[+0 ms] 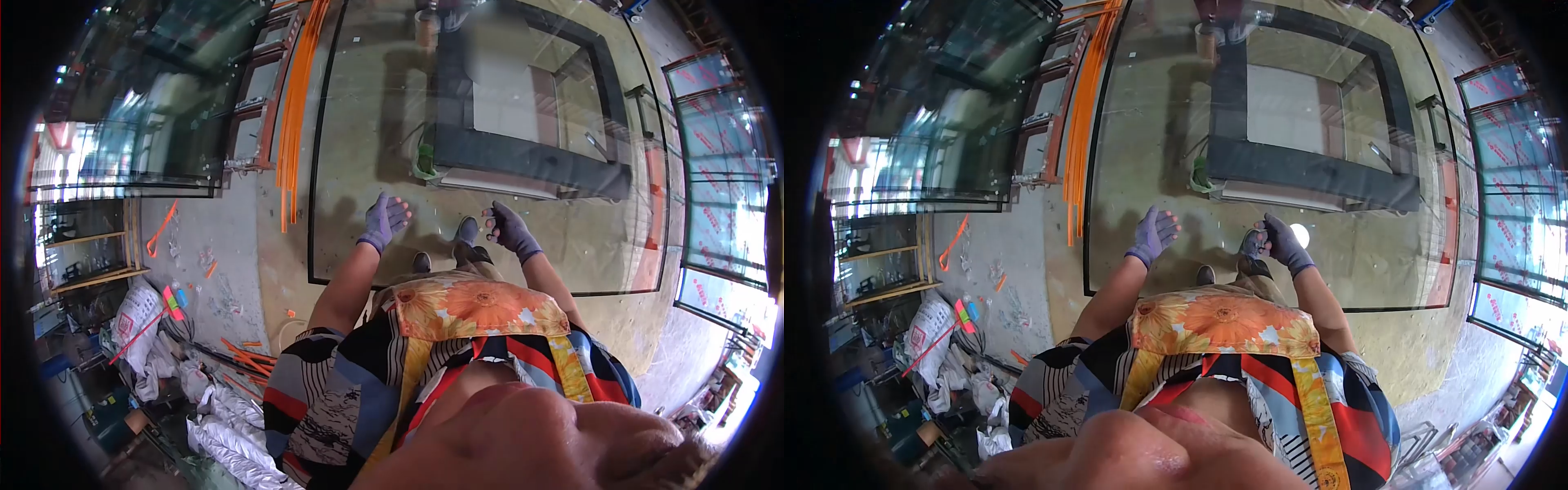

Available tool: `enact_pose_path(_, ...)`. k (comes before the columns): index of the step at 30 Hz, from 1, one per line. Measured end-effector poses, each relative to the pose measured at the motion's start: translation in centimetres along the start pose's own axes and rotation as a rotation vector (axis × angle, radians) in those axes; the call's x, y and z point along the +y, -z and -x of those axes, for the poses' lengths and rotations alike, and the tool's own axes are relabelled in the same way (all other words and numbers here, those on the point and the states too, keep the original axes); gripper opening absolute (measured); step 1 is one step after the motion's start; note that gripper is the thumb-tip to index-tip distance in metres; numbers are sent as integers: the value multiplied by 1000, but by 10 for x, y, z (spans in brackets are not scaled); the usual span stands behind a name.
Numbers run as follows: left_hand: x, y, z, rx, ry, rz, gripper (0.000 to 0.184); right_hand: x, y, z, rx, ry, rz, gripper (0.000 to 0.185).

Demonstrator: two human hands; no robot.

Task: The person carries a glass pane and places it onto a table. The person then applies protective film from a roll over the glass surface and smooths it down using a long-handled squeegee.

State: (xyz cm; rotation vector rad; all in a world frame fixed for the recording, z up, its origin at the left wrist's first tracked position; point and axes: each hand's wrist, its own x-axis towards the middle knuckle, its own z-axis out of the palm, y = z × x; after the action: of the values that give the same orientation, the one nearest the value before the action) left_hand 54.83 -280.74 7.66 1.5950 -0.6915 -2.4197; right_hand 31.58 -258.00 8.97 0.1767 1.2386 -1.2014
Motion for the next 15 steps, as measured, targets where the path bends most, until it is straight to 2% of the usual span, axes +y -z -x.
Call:
enact_pose_path(4, 11, -9, -15, -23, -23, 88, 48, -2, 0, -6, -18, -2, -42, 36)
enact_pose_path(7, 54, -35, -27, -7, -222, 78, 40, -5, 3, -15, -57, 20, 26, 37)
enact_pose_path(11, 122, -65, -52, -61, -306, 212, 32, -24, -23, -24, -160, 38, -38, 38)
enact_pose_path(13, 145, -80, -69, -100, -287, 263, 31, -51, -52, -17, 8, 155, -331, 45)
enact_pose_path(15, 163, -99, -84, -113, -365, 274, 34, -66, -26, -52, -160, 229, -445, 52)
